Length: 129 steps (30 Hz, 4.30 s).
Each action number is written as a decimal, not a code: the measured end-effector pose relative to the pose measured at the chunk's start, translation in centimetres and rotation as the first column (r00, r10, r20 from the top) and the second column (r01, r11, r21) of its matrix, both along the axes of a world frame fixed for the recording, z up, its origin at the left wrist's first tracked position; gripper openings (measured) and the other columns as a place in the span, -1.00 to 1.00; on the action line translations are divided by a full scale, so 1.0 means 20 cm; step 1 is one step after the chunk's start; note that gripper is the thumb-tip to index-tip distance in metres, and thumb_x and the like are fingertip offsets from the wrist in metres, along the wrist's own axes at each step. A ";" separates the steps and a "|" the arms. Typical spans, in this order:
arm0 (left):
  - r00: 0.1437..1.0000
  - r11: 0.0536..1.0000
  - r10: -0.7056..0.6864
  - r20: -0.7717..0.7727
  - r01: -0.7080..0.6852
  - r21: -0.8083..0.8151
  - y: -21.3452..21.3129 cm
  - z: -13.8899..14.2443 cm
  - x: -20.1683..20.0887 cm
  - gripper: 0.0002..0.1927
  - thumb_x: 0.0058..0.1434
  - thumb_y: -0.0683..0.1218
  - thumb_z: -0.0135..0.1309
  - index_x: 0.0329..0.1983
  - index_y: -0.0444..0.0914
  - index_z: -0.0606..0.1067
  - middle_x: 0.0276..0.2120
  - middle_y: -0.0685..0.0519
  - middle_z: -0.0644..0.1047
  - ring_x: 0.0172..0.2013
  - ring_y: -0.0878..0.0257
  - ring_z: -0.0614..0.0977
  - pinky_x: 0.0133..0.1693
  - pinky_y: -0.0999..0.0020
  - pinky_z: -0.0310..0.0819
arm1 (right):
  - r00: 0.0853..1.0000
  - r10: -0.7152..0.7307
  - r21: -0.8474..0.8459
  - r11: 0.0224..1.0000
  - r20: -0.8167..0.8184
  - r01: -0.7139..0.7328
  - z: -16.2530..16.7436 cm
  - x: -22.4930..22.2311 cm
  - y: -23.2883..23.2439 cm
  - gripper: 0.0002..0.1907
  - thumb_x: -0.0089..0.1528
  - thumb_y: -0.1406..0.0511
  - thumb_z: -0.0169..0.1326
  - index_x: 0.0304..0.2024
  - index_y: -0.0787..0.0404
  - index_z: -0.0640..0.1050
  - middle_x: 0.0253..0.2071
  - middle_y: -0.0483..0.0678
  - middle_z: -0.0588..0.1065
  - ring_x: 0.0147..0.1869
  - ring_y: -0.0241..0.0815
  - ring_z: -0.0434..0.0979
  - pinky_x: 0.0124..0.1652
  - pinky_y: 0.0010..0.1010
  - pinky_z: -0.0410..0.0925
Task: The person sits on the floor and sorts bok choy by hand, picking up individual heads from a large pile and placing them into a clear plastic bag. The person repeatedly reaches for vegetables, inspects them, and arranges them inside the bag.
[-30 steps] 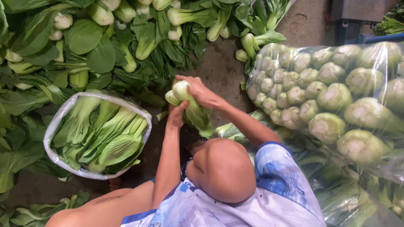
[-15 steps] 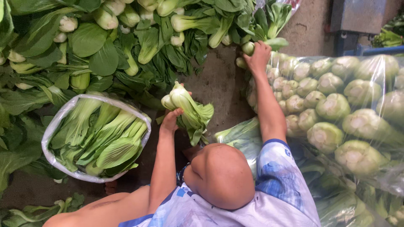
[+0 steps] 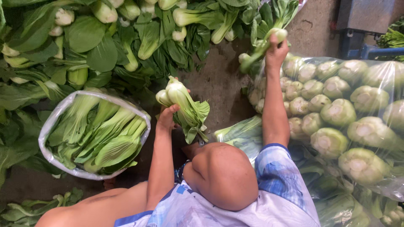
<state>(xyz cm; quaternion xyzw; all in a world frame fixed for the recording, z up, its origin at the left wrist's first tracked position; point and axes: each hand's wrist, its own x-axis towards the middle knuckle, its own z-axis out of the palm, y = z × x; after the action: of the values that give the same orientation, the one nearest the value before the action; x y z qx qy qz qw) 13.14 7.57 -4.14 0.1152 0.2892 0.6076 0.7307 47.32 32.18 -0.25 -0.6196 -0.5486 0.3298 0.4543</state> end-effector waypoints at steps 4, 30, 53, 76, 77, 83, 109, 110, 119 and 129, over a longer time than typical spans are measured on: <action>0.993 0.999 0.047 -0.106 -0.048 -0.006 0.00 0.04 0.01 0.17 -0.02 0.04 0.40 0.62 -0.25 0.09 0.21 0.03 0.45 0.16 0.19 0.51 0.23 0.29 0.40 | 0.959 0.184 -0.041 0.980 -0.214 -0.197 0.18 -0.14 0.01 -0.46 0.35 0.04 0.13 0.24 0.20 0.40 -0.06 -0.02 0.51 -0.06 -0.16 0.61 -0.10 -0.31 0.56; 0.919 0.907 0.330 -0.215 -0.246 0.341 0.16 0.20 0.15 0.31 0.16 0.18 0.40 0.65 -0.22 -0.27 0.43 -0.01 0.26 0.44 0.21 0.27 0.52 0.22 0.07 | 0.508 0.710 -0.080 0.543 -0.487 -0.836 0.21 -0.86 -0.57 0.51 -0.07 0.04 0.59 0.59 0.11 -0.20 0.34 0.05 0.33 0.47 -0.02 0.36 0.46 -0.13 0.27; 0.850 0.943 0.291 -0.438 -0.177 0.283 0.14 0.42 0.06 0.27 0.01 0.36 0.37 0.59 -0.24 -0.03 0.11 -0.08 0.40 0.07 0.24 0.49 0.14 0.28 0.45 | 0.510 0.707 0.004 0.587 -0.491 -0.810 0.47 -0.72 -0.50 0.38 -0.17 0.22 0.53 0.54 0.16 -0.02 0.14 0.03 0.41 -0.03 -0.20 0.48 -0.05 -0.38 0.39; 0.381 0.848 0.425 -0.821 0.150 0.509 0.55 0.73 -0.07 -0.25 0.55 0.38 -0.36 0.49 -0.26 0.19 0.32 -0.30 0.32 0.32 -0.14 0.40 0.36 0.13 0.31 | 0.372 0.442 0.084 0.727 -0.816 -0.681 0.25 -0.84 -0.50 0.06 0.09 0.15 0.33 0.54 0.20 0.11 0.47 0.02 0.25 0.50 -0.06 0.32 0.44 -0.21 0.23; 0.397 0.896 0.319 -0.861 0.171 0.410 0.52 0.78 -0.17 -0.31 0.50 0.37 -0.27 0.34 -0.26 0.30 0.20 -0.24 0.42 0.22 -0.09 0.48 0.26 0.12 0.38 | 0.382 0.482 0.097 0.712 -0.789 -0.696 0.27 -0.86 -0.51 0.07 0.08 0.15 0.35 0.53 0.20 0.11 0.45 0.03 0.25 0.48 -0.05 0.33 0.42 -0.20 0.24; 0.134 0.987 0.159 -0.978 -0.030 0.157 -0.23 0.85 -0.80 -0.68 0.46 0.06 0.04 -0.06 -0.31 0.39 -0.26 -0.14 0.51 -0.23 0.03 0.57 -0.17 0.07 0.44 | 0.383 0.796 0.106 0.481 -0.469 -0.870 0.58 -0.99 -0.55 0.16 -0.02 0.14 0.43 0.50 0.22 0.11 0.36 0.07 0.31 0.39 0.01 0.38 0.34 -0.16 0.29; 0.795 0.791 0.451 -0.405 -0.566 -0.230 -0.88 0.42 -0.38 -0.73 0.43 0.01 -0.02 -0.02 -0.29 0.43 -0.35 0.20 0.53 -0.40 0.48 0.55 -0.43 0.50 0.51 | -0.500 0.753 -0.472 -0.285 0.428 -0.834 0.51 -1.80 -1.03 0.21 -0.14 0.18 0.51 0.40 0.33 0.12 0.20 0.24 0.41 0.28 0.25 0.42 0.19 -0.03 0.25; 0.789 0.802 0.428 -0.442 -0.556 -0.216 -0.90 0.45 -0.40 -0.73 0.43 0.00 -0.04 -0.01 -0.29 0.44 -0.40 0.19 0.53 -0.44 0.47 0.54 -0.44 0.49 0.50 | -0.503 0.753 -0.485 -0.280 0.424 -0.828 0.50 -1.79 -1.04 0.22 -0.15 0.18 0.51 0.41 0.32 0.11 0.19 0.24 0.39 0.27 0.27 0.40 0.19 -0.02 0.24; 0.685 0.825 0.453 -0.570 -0.565 -0.024 -0.79 0.39 -0.62 -0.64 0.56 0.06 -0.14 -0.10 -0.32 0.48 -0.51 0.09 0.47 -0.53 0.40 0.50 -0.48 0.47 0.39 | -0.394 0.798 -0.337 -0.255 0.457 -0.906 0.59 -1.83 -0.97 0.33 -0.30 0.25 0.56 0.41 0.29 0.11 0.28 0.29 0.28 0.32 0.35 0.31 0.29 -0.02 0.19; 0.529 0.834 0.429 -0.733 -0.543 0.096 -0.40 0.16 -0.94 -0.58 0.48 0.13 -0.01 -0.07 -0.34 0.57 -0.42 0.20 0.54 -0.40 0.47 0.48 -0.35 0.48 0.39 | -0.276 0.776 -0.331 -0.092 0.567 -0.939 0.89 -1.99 -0.74 0.42 -0.20 0.07 0.61 0.48 0.34 0.04 0.33 0.29 0.32 0.37 0.25 0.36 0.31 -0.06 0.24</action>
<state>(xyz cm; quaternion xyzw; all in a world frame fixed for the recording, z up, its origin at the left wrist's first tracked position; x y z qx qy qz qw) -5.60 -0.38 -0.87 0.2085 0.6183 0.6665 0.3606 7.53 17.32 17.48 -0.0170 -0.9642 0.2537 -0.0755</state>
